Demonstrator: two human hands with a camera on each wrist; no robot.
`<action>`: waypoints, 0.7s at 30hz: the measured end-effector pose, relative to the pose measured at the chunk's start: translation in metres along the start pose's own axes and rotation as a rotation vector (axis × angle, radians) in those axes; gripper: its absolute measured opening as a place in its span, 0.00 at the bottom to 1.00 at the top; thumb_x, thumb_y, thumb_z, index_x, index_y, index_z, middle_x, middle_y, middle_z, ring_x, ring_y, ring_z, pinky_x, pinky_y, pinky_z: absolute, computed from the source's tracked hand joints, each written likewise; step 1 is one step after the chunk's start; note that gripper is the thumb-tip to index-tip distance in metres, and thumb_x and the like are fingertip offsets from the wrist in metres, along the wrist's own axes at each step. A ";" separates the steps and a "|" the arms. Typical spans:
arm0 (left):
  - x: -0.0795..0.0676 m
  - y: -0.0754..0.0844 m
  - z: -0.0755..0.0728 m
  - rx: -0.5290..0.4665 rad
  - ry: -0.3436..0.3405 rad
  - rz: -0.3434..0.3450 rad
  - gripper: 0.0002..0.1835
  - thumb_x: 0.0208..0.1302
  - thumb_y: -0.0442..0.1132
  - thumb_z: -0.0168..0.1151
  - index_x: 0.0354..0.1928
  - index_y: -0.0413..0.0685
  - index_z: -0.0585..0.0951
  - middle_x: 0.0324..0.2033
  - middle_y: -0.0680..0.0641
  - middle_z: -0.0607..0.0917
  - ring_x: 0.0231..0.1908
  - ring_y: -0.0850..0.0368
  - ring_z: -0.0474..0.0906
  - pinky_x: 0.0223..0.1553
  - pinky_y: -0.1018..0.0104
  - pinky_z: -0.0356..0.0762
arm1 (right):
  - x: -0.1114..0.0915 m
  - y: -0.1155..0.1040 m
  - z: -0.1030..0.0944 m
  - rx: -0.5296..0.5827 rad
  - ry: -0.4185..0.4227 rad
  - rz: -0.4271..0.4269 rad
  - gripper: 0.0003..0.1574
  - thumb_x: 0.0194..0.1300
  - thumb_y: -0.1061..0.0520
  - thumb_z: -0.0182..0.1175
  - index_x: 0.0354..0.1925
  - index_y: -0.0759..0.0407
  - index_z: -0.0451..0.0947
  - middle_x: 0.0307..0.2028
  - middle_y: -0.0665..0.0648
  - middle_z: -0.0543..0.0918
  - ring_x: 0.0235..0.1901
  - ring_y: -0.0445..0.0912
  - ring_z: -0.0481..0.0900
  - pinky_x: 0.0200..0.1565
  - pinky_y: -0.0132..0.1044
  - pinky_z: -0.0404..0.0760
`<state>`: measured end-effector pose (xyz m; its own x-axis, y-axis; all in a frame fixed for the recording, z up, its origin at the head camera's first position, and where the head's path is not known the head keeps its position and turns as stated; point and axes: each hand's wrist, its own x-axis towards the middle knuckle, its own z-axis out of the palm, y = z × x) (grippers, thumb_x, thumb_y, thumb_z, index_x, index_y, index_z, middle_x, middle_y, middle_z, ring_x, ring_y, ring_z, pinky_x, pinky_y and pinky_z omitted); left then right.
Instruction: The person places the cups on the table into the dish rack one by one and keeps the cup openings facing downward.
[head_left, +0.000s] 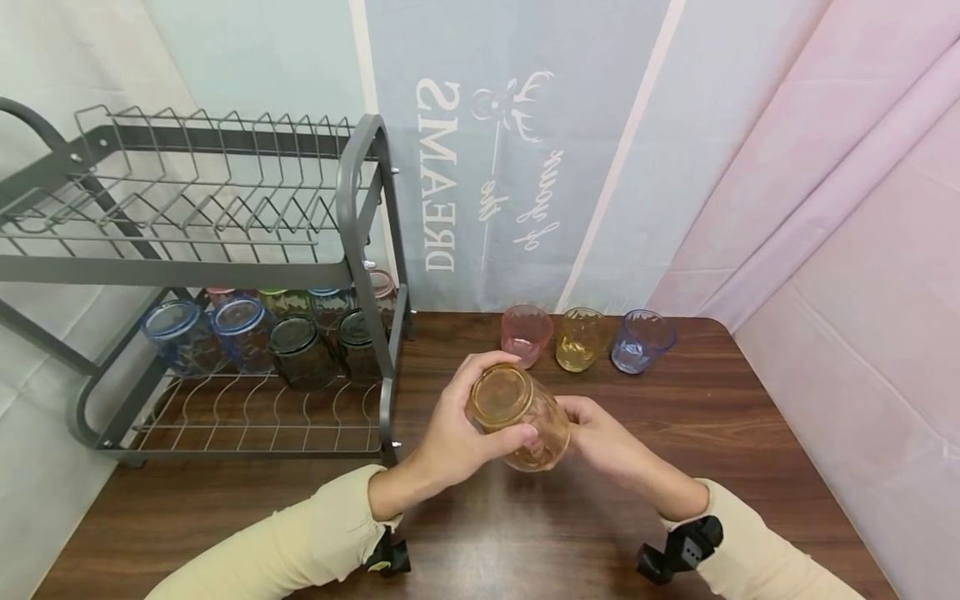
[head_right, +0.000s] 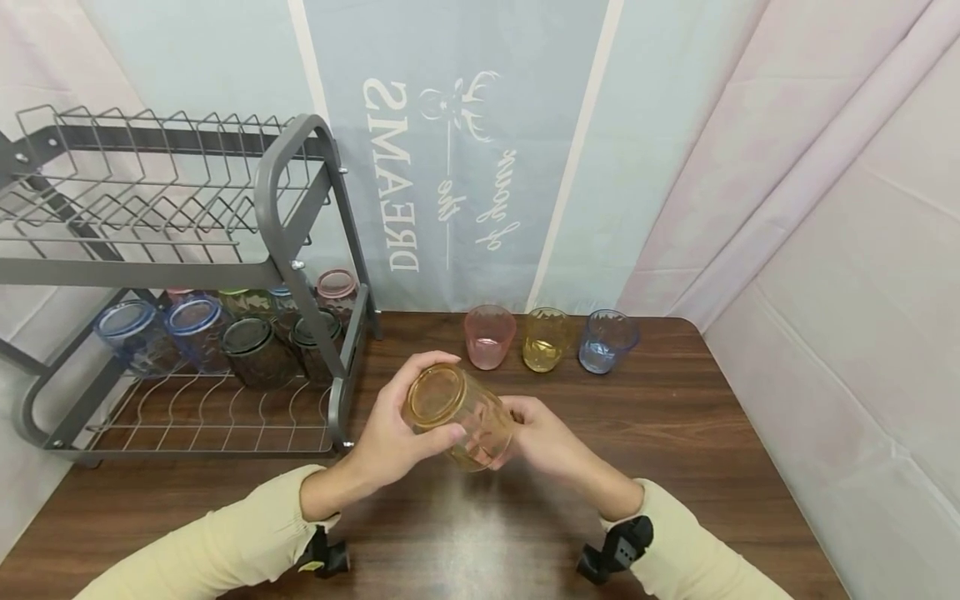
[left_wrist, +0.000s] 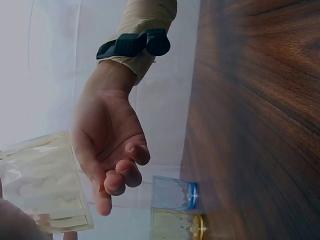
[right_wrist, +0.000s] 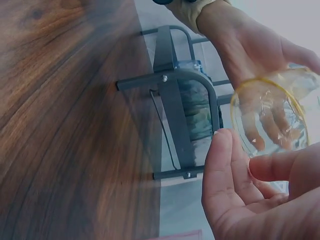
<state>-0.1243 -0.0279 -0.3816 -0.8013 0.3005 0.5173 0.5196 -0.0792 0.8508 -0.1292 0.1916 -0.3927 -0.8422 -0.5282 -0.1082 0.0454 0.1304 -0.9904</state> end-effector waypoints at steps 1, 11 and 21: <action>0.000 0.001 0.000 0.000 -0.011 -0.004 0.37 0.48 0.34 0.78 0.64 0.52 0.76 0.53 0.48 0.78 0.54 0.51 0.76 0.56 0.57 0.77 | 0.000 0.000 -0.001 0.002 0.002 0.008 0.15 0.75 0.63 0.51 0.51 0.73 0.78 0.37 0.54 0.86 0.36 0.43 0.85 0.39 0.37 0.86; -0.007 0.010 -0.012 -0.009 -0.090 -0.099 0.44 0.48 0.32 0.80 0.66 0.50 0.67 0.55 0.49 0.79 0.53 0.48 0.79 0.57 0.54 0.78 | -0.007 -0.002 -0.027 0.021 0.044 0.031 0.22 0.81 0.60 0.45 0.58 0.80 0.70 0.39 0.57 0.85 0.36 0.46 0.86 0.39 0.41 0.87; -0.016 0.031 -0.050 0.052 -0.109 -0.045 0.41 0.45 0.30 0.80 0.63 0.45 0.72 0.53 0.48 0.82 0.52 0.50 0.80 0.57 0.59 0.78 | -0.013 -0.011 -0.065 0.017 0.160 0.053 0.21 0.82 0.56 0.45 0.58 0.72 0.73 0.40 0.59 0.85 0.39 0.46 0.86 0.41 0.40 0.87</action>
<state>-0.1101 -0.0829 -0.3588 -0.7889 0.4041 0.4630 0.5006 -0.0145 0.8656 -0.1537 0.2516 -0.3745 -0.9133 -0.3801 -0.1462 0.0996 0.1398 -0.9852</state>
